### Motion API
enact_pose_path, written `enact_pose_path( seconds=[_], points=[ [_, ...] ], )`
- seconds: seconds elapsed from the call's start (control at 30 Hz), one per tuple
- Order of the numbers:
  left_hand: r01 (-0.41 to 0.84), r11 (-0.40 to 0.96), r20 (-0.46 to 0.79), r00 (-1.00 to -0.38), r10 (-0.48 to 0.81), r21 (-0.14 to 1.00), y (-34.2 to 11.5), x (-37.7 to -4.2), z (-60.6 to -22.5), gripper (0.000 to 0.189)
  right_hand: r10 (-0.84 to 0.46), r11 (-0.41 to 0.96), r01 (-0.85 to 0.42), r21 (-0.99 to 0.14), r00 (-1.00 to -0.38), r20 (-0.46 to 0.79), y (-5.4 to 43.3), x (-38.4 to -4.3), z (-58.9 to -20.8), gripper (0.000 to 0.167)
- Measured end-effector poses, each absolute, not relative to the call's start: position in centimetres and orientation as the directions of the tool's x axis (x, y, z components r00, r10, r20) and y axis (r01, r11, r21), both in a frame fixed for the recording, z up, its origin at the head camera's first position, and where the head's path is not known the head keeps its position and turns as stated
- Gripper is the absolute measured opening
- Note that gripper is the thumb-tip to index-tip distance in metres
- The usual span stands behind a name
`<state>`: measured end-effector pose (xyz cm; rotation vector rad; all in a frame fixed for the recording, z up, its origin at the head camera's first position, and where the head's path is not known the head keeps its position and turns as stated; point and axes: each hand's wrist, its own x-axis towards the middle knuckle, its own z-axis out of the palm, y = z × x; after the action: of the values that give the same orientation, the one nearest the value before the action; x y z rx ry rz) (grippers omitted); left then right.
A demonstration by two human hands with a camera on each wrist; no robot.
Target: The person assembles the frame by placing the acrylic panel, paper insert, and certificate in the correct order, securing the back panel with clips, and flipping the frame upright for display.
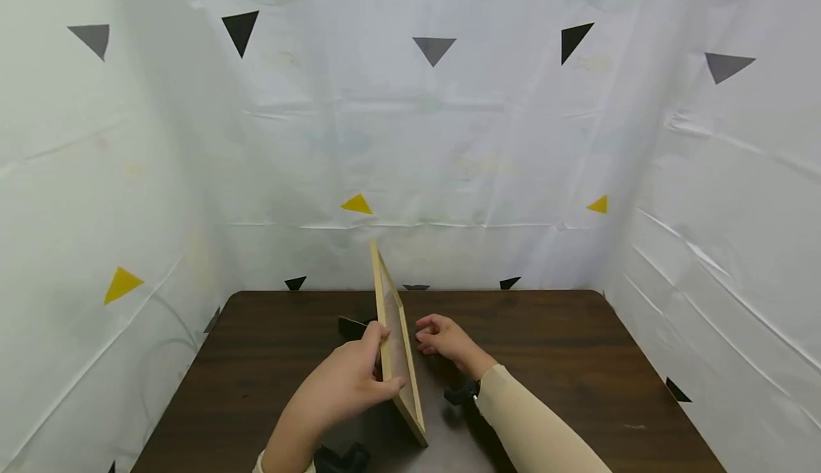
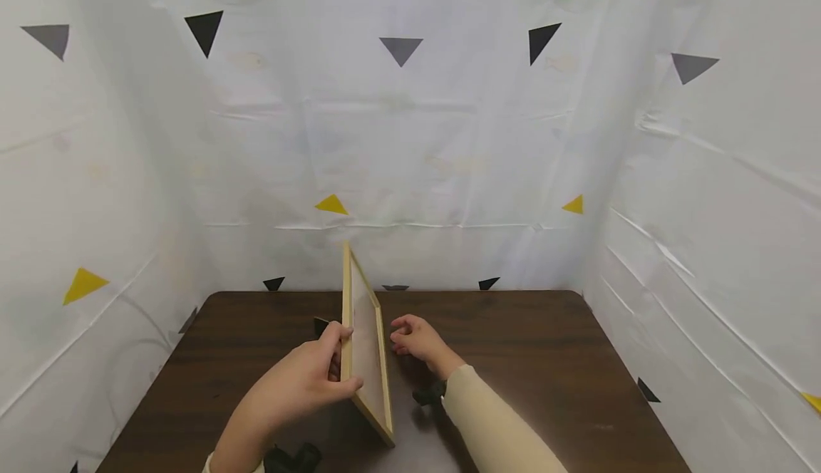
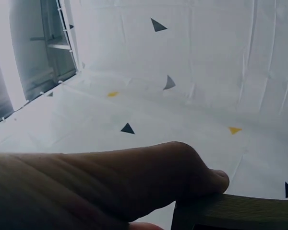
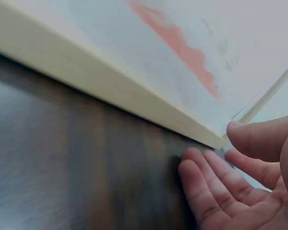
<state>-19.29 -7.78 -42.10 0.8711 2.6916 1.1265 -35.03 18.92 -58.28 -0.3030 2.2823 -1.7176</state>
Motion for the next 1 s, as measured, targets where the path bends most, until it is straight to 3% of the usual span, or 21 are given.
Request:
enact_pose_path(
  seconds=[0.23, 0.53, 0.73, 1.0],
  points=[
    [0.494, 0.528, 0.083, -0.779, 0.621, 0.690, -9.8, -19.2, -41.1, 0.068, -0.305, 0.312, -0.023, -0.950, -0.949, -0.077, 17.7, -38.3, -57.5, 0.052],
    [0.507, 0.516, 0.047, -0.743, 0.668, 0.691, -11.2, -18.6, -40.8, 0.068, -0.348, 0.306, -0.047, -0.951, -0.935, -0.066, 18.5, -39.8, -57.8, 0.058],
    [0.501, 0.500, 0.028, -0.725, 0.688, 0.706, -11.4, -18.6, -40.6, 0.062, -0.421, 0.363, -0.067, -0.929, -0.901, -0.100, 19.7, -40.2, -58.0, 0.048],
    [0.473, 0.493, -0.007, -0.716, 0.698, 0.730, -11.7, -19.2, -41.0, 0.066, -0.377, 0.359, -0.035, -0.933, -0.920, -0.110, 21.4, -39.9, -58.0, 0.029]
  ],
)
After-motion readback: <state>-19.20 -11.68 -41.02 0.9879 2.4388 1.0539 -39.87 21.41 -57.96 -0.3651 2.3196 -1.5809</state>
